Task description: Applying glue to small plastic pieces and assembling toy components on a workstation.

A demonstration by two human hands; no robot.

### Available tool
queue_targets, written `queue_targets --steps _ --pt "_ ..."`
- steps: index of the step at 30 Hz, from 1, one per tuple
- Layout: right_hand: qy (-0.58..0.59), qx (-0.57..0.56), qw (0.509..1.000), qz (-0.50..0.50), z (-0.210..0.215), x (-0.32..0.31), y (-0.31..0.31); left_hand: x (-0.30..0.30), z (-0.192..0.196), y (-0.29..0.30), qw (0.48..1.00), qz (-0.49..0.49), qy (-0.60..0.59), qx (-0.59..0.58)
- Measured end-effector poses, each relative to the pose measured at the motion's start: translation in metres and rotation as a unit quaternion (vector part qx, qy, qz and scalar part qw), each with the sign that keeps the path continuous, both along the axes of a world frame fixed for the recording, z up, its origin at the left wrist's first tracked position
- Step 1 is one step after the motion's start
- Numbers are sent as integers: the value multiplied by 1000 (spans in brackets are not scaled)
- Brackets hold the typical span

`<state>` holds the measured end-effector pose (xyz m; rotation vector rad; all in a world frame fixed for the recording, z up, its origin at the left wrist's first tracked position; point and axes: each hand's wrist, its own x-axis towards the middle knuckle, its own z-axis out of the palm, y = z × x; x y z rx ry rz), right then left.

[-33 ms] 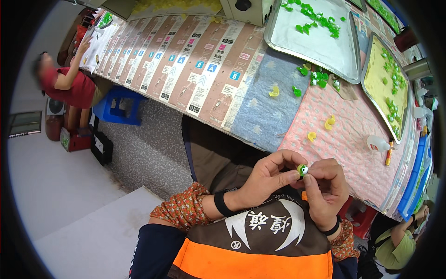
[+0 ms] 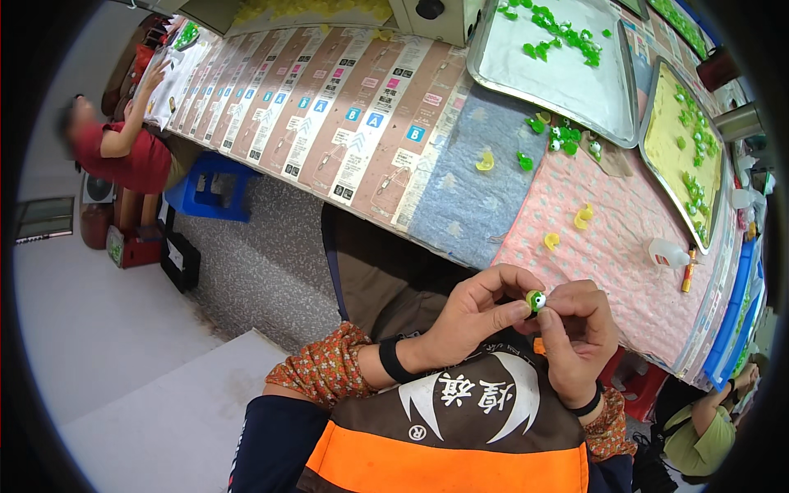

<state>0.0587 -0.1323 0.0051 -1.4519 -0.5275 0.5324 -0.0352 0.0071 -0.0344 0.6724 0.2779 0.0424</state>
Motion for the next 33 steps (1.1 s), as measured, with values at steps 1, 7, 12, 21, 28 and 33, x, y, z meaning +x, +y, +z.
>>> queue_targets --steps 1,7,12,21,28,33 --pt "1 0 1000 0 0 0 0 0 0 0 1000 3 -2 -5" --pt "-25 -6 1000 -6 -1 1 1 1 -2 1 1000 3 0 -2" --pt "-141 -44 989 -3 0 6 3 2 -6 2 1000 2 0 17" --pt "-217 -74 973 -14 -1 9 6 2 -8 2 995 34 -16 95" --pt "-224 -81 971 -1 3 9 5 -1 -8 3 988 37 -23 147" --pt "-230 -89 969 -5 4 9 5 -1 -10 1 984 49 -38 168"
